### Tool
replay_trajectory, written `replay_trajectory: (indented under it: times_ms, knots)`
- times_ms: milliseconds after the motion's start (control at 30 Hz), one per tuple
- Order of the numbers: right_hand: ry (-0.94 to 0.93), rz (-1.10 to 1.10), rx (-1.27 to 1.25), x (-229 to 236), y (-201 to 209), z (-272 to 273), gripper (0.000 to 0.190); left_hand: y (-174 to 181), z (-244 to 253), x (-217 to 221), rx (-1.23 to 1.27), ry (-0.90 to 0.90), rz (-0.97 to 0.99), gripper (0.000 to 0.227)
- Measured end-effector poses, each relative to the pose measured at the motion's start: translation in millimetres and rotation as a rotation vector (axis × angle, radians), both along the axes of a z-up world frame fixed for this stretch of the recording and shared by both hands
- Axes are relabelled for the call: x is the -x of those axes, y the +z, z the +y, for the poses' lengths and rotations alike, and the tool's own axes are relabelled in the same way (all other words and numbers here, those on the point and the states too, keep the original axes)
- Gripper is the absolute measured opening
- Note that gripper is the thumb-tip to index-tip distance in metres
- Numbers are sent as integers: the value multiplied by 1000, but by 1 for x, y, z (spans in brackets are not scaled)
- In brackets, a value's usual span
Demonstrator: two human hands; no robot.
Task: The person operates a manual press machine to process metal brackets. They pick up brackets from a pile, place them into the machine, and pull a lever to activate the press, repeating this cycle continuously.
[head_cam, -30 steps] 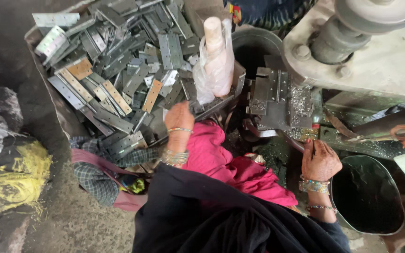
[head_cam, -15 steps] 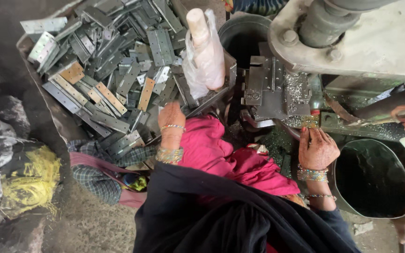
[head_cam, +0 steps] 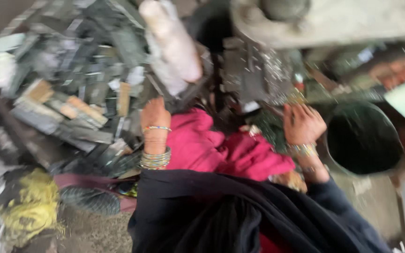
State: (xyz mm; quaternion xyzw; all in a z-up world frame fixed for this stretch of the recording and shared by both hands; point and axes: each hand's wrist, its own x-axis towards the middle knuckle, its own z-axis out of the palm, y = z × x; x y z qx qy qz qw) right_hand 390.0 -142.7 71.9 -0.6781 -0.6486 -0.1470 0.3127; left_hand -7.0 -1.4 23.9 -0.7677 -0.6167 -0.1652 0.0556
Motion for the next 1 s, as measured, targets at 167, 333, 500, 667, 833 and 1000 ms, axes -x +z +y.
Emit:
replay_trajectory:
  times_ms: [167,333,500,667,833,1000]
  knots:
    - [-84,-12,34,0,-7,-1,21,38,-5,-90,50,-414,-262,22]
    - [-47,33,50,1,1,2,20,-6,-61,-241,-14,-365,-133,33]
    - [-120,-27,363,-2,12,11,25,-64,-58,-282,69,-459,57,40]
    - [5,-236,800,-15,5,24,37,-73,-15,-255,23,-474,-126,51]
    - [144,-224,842,-32,-22,43,38,-67,-4,-252,182,-365,71,40]
    - [-22,-68,869,-43,-81,-7,40,-60,4,-260,93,-360,61,43]
